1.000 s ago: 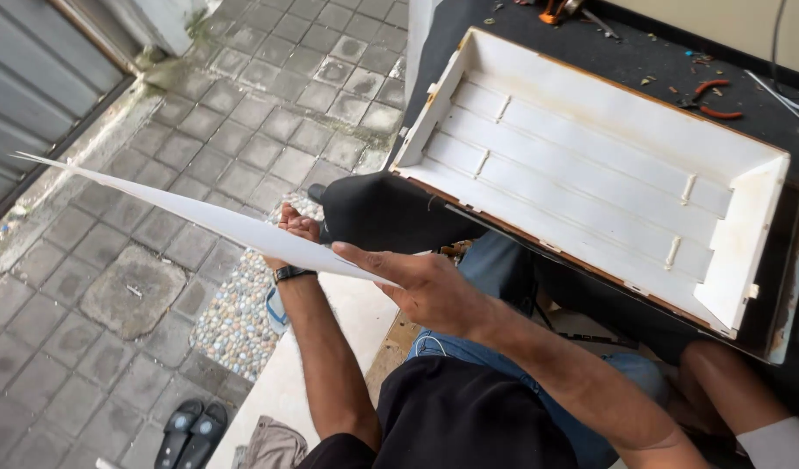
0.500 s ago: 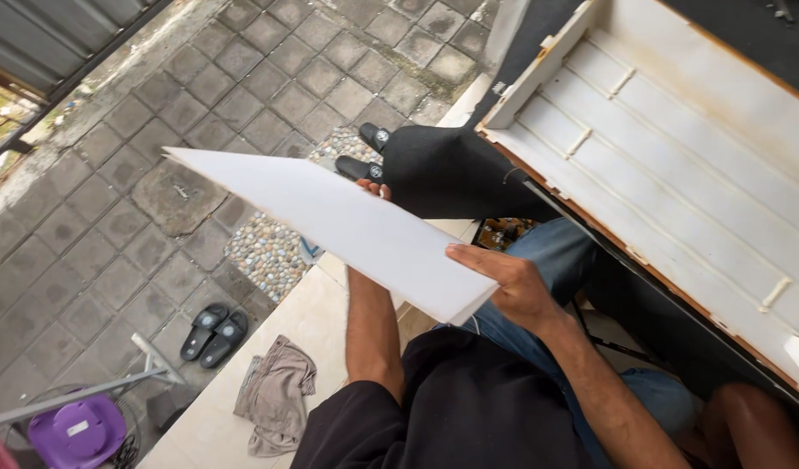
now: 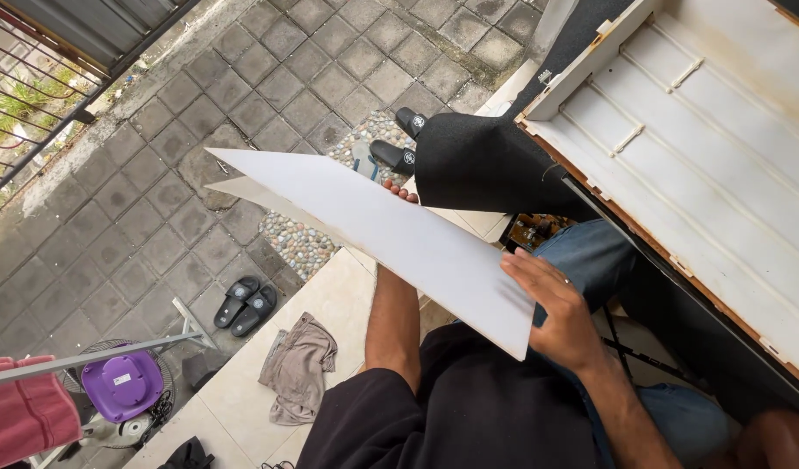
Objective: Disassembling a flat-screen monitor by prying the frame and removing internal layers.
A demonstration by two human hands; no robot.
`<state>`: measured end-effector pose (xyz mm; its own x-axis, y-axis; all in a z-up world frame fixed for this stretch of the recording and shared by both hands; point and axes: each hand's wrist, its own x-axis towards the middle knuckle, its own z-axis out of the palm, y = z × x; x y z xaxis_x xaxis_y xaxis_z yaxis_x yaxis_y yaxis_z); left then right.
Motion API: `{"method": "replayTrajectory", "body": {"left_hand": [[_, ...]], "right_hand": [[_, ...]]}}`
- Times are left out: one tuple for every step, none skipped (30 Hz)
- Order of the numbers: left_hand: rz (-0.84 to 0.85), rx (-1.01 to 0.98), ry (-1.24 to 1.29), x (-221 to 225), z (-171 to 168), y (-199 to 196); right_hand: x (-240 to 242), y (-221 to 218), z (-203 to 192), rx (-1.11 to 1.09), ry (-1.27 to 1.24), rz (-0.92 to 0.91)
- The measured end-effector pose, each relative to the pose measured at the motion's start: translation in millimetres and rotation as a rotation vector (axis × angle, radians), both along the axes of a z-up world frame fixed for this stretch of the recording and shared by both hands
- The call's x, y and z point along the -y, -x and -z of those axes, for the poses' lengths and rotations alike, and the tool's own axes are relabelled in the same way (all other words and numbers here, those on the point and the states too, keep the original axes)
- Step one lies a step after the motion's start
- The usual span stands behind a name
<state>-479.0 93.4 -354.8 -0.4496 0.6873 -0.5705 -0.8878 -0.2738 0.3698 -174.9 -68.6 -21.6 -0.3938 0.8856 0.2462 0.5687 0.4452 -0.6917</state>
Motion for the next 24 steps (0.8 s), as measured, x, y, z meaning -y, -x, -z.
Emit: {"method": "replayTrajectory", "body": {"left_hand": [[-0.007, -0.004, -0.002, 1.2, -3.4, -2.2], [-0.023, -0.017, 0.011, 2.9, -7.0, -3.8], [-0.042, -0.029, 0.025, 6.5, -10.2, -4.9], [-0.053, -0.032, 0.024, 5.8, -14.1, -3.7], [-0.070, -0.041, 0.036, 2.7, -18.0, -4.6], [-0.087, -0.051, 0.048, -0.3, -22.0, -5.6], [-0.093, -0.049, 0.043, -4.5, -26.3, -5.9], [-0.108, -0.057, 0.054, -8.7, -30.8, -6.3], [-0.119, -0.063, 0.065, -13.0, -35.1, -8.1], [-0.121, -0.061, 0.060, -14.0, -39.7, -8.5], [-0.131, -0.067, 0.069, -16.6, -44.4, -9.3], [-0.141, -0.073, 0.079, -19.1, -49.3, -10.0], [-0.145, -0.070, 0.072, -24.1, -54.8, -11.8], [-0.157, -0.076, 0.081, -29.1, -60.4, -13.6], [-0.168, -0.083, 0.090, -34.5, -65.9, -14.7], [-0.171, -0.082, 0.083, -36.0, -70.8, -12.9], [-0.178, -0.086, 0.094, -35.9, -74.9, -13.9], [-0.185, -0.090, 0.106, -35.9, -78.8, -15.1], [-0.184, -0.086, 0.103, -40.0, -83.2, -16.2], [-0.191, -0.090, 0.115, -44.1, -87.6, -17.3], [-0.198, -0.095, 0.126, -49.4, -92.6, -17.7], [-0.197, -0.091, 0.120, -51.8, -97.4, -18.3], [-0.205, -0.095, 0.132, -53.6, -101.8, -19.2], [-0.214, -0.099, 0.143, -55.4, -106.3, -20.2]], "right_hand": [[5.0, 0.1, -9.8, -0.004, -0.002, -0.007], [10.6, 0.7, -19.9, -0.043, -0.053, -0.077], [16.7, 1.2, -29.8, -0.083, -0.103, -0.149], [20.2, 3.1, -39.5, -0.087, -0.105, -0.160], [22.9, 4.0, -49.4, -0.104, -0.077, -0.157], [25.7, 4.8, -59.4, -0.121, -0.049, -0.153], [27.4, 6.0, -64.5, -0.120, -0.054, -0.160], [29.2, 7.0, -69.7, -0.149, -0.012, -0.140], [31.8, 7.7, -75.0, -0.177, 0.030, -0.117], [32.4, 8.1, -76.3, -0.175, 0.025, -0.120], [32.3, 8.5, -77.5, -0.205, 0.062, -0.074], [32.4, 9.0, -78.8, -0.235, 0.100, -0.029], [32.0, 8.3, -79.3, -0.232, 0.093, -0.033], [31.6, 7.7, -79.8, -0.263, 0.112, 0.008], [31.2, 7.4, -79.6, -0.296, 0.130, 0.050], [29.2, 9.7, -84.4, -0.296, 0.123, 0.046], [28.8, 11.0, -89.9, -0.291, 0.133, 0.087], [28.2, 12.2, -95.3, -0.286, 0.144, 0.127], [28.1, 11.9, -95.0, -0.283, 0.140, 0.128], [28.0, 11.6, -94.6, -0.306, 0.142, 0.157], [27.1, 11.6, -94.3, -0.330, 0.142, 0.185], [26.8, 11.6, -95.8, -0.327, 0.136, 0.185], [26.6, 11.4, -97.2, -0.332, 0.143, 0.211], [26.5, 11.0, -98.7, -0.338, 0.150, 0.238]]}}
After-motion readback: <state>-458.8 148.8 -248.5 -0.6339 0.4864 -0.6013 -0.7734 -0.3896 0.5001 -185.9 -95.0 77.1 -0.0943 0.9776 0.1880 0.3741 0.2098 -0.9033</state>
